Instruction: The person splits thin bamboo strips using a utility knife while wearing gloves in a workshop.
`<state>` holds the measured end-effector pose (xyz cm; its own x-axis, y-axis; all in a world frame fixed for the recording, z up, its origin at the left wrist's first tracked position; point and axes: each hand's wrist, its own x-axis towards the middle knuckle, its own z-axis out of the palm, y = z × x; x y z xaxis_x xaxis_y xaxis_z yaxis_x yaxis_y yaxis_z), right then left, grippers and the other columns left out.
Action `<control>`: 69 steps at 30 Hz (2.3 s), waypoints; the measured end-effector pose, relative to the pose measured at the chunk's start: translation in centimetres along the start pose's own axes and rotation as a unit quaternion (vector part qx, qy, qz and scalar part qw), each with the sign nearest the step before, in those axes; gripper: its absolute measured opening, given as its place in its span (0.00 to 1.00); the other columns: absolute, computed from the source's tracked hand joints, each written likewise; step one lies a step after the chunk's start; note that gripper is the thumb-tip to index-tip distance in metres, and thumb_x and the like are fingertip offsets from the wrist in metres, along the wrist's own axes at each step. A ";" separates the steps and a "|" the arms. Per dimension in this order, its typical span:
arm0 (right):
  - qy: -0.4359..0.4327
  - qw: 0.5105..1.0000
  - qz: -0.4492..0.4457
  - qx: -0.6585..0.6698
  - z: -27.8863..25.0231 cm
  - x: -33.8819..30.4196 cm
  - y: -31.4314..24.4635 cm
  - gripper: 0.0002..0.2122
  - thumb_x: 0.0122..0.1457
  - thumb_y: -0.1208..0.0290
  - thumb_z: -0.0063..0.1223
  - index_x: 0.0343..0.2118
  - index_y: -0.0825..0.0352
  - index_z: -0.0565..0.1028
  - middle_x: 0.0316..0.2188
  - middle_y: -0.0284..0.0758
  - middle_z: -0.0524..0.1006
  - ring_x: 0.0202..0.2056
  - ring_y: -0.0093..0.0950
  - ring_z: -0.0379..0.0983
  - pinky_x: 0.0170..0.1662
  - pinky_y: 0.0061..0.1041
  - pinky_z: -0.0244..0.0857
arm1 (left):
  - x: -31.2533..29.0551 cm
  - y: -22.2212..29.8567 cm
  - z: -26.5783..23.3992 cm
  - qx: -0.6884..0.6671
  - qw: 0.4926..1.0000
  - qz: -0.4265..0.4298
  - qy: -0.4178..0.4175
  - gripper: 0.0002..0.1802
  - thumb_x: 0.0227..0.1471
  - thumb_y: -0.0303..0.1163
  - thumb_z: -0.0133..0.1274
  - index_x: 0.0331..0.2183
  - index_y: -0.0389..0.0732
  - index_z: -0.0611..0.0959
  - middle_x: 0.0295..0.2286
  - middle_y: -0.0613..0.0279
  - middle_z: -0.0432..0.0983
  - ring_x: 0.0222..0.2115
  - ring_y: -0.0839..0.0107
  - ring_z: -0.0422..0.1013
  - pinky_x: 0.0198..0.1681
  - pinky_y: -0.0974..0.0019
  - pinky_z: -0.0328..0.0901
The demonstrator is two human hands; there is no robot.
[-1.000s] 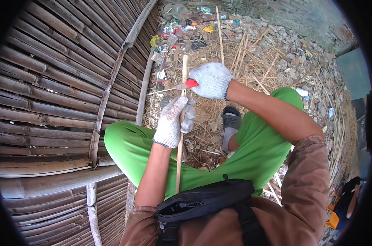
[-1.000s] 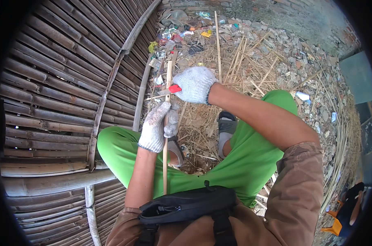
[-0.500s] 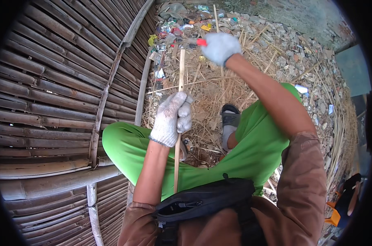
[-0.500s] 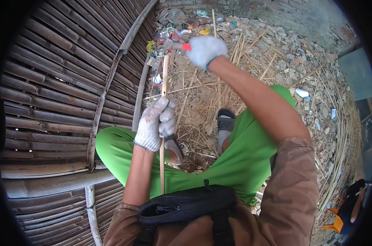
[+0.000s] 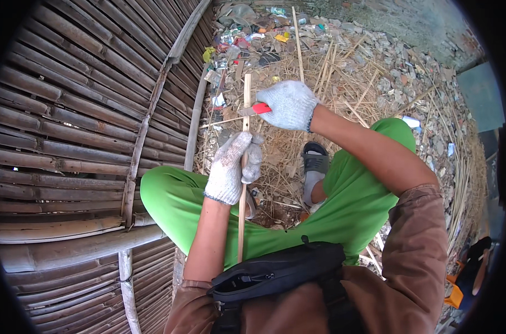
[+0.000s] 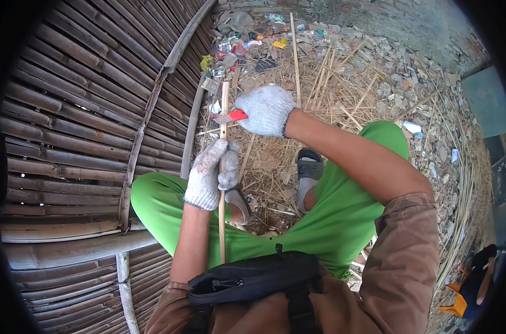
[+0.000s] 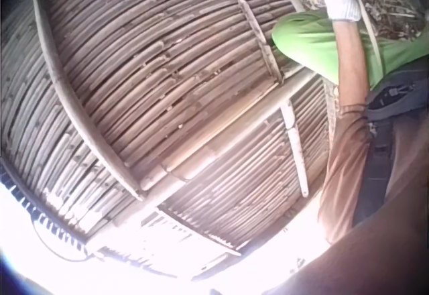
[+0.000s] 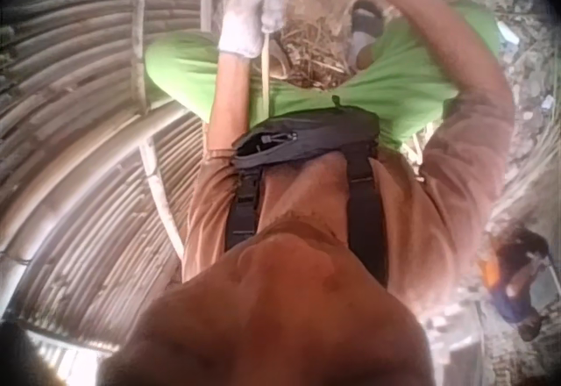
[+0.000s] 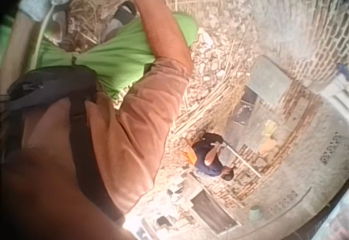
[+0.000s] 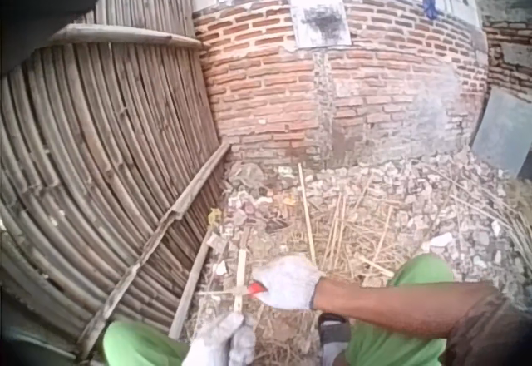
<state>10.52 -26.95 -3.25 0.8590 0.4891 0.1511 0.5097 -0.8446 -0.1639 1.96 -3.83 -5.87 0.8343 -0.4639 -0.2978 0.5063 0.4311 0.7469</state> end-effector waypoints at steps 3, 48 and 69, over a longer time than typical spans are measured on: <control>-0.008 1.000 0.015 -0.004 0.6 0.1 -0.2 0.14 0.58 0.53 0.57 0.31 0.59 0.82 0.31 0.43 0.84 0.36 0.46 0.84 0.40 0.50 0.77 | 0.3 -0.1 0.1 0.031 0.999 -0.004 0.030 0.18 0.70 0.42 0.54 0.45 0.35 0.83 0.23 0.65 0.76 0.13 0.77 0.64 0.14 0.73 0.56; 0.036 0.996 0.072 -0.034 1.7 0.9 0.7 0.11 0.60 0.55 0.56 0.33 0.56 0.81 0.28 0.40 0.84 0.34 0.45 0.84 0.38 0.49 0.77 | 0.0 -0.4 -0.1 -0.012 1.000 0.008 0.016 0.15 0.70 0.41 0.54 0.42 0.36 0.80 0.19 0.68 0.68 0.10 0.77 0.58 0.13 0.71 0.53; -0.031 0.999 0.008 0.021 -0.7 -0.5 -2.4 0.13 0.60 0.53 0.57 0.32 0.58 0.81 0.29 0.43 0.84 0.35 0.46 0.84 0.39 0.50 0.77 | -0.9 -0.5 -0.7 -0.030 0.998 0.043 0.023 0.17 0.70 0.42 0.53 0.46 0.36 0.81 0.19 0.67 0.70 0.12 0.75 0.64 0.13 0.71 0.57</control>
<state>8.88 -25.33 -2.21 0.8678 0.4892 0.0868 0.4961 -0.8433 -0.2069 1.11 -3.09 -6.45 0.8832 -0.3888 -0.2622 0.4439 0.5131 0.7346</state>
